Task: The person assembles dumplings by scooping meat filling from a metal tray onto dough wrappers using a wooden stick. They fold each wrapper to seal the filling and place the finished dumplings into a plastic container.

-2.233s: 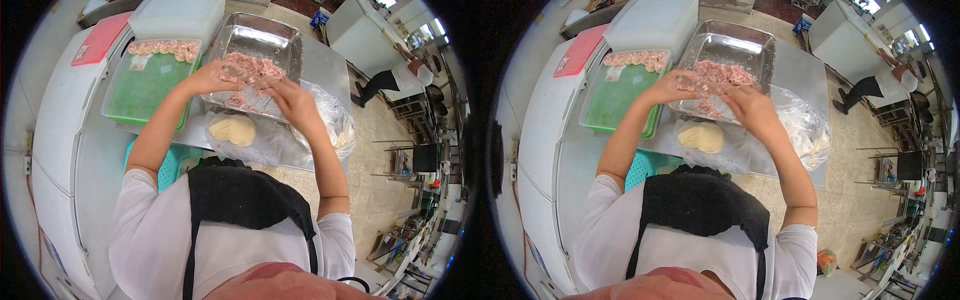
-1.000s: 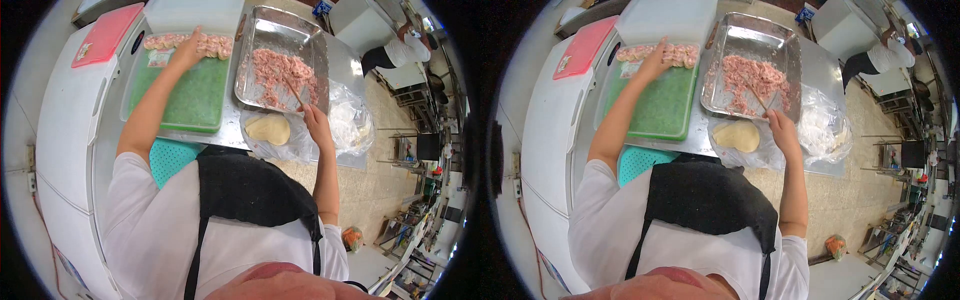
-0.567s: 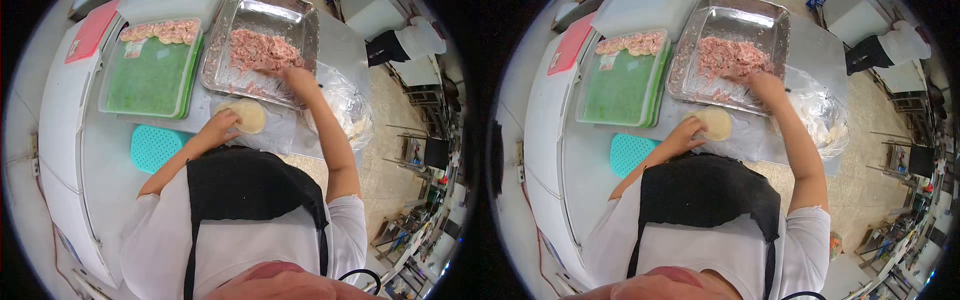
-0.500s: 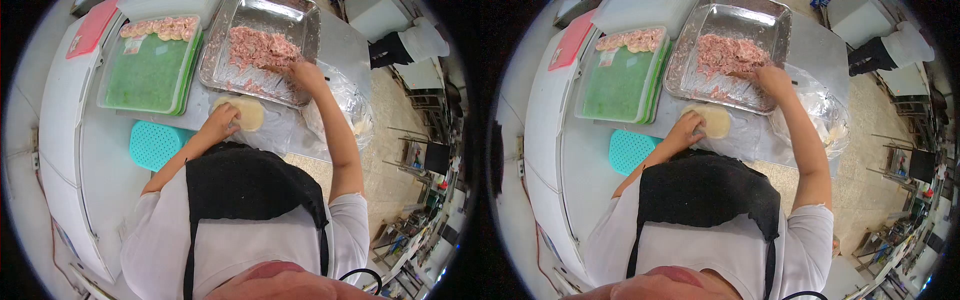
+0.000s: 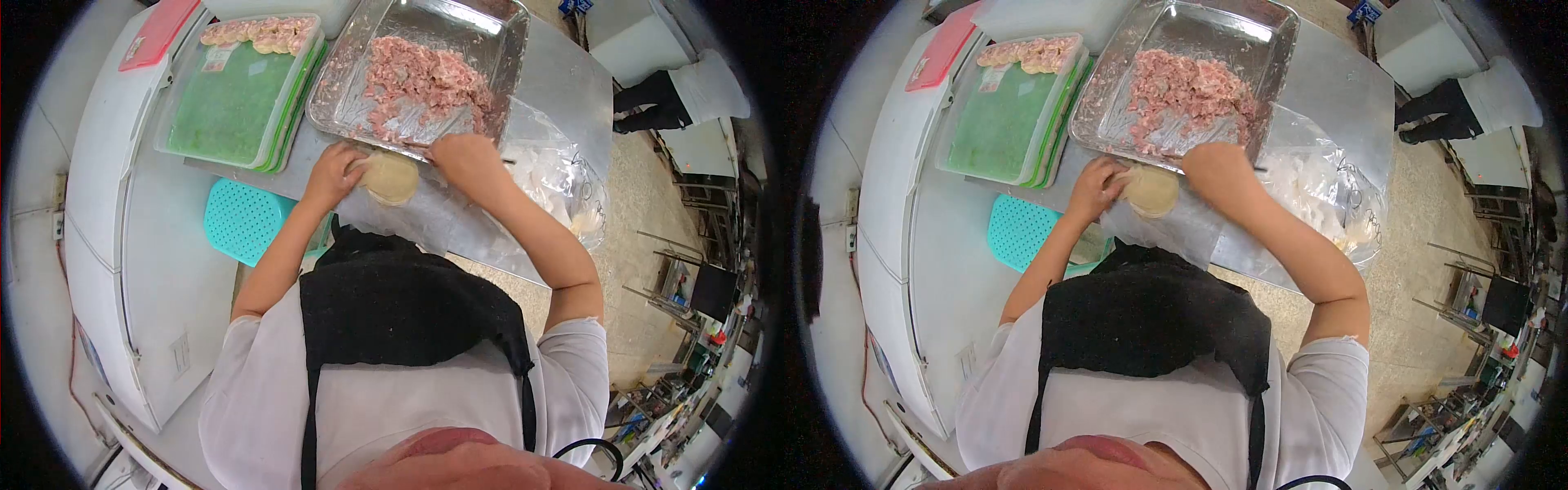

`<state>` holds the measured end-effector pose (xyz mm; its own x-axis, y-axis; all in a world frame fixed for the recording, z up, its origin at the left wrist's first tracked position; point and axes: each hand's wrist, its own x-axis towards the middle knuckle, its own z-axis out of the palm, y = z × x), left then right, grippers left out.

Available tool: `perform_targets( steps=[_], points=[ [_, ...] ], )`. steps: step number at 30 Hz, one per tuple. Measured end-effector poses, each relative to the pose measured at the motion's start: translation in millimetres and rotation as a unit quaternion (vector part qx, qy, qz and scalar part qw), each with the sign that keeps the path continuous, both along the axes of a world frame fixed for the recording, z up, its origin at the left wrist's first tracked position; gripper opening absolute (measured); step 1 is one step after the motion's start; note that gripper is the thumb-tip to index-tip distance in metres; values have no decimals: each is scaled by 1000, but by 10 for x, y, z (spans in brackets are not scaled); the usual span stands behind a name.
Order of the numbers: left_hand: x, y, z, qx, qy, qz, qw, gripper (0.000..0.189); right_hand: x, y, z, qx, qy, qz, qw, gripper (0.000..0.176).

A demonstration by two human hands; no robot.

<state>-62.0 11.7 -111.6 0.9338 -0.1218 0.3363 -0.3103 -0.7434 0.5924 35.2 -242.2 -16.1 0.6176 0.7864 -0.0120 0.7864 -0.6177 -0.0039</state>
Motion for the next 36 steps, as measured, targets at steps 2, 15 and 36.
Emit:
perform_targets(
  steps=[2,15,36],
  points=[
    [-55,92,-7,-25,74,-2,997,19,125,-15,156,-31,18,-11,999,15],
    [145,295,338,148,64,-185,970,26,285,54,310,-79,42,-138,986,26],
    [211,-2206,752,226,-111,-536,806,18,-238,2105,1034,187,56,242,950,20]
  ],
)
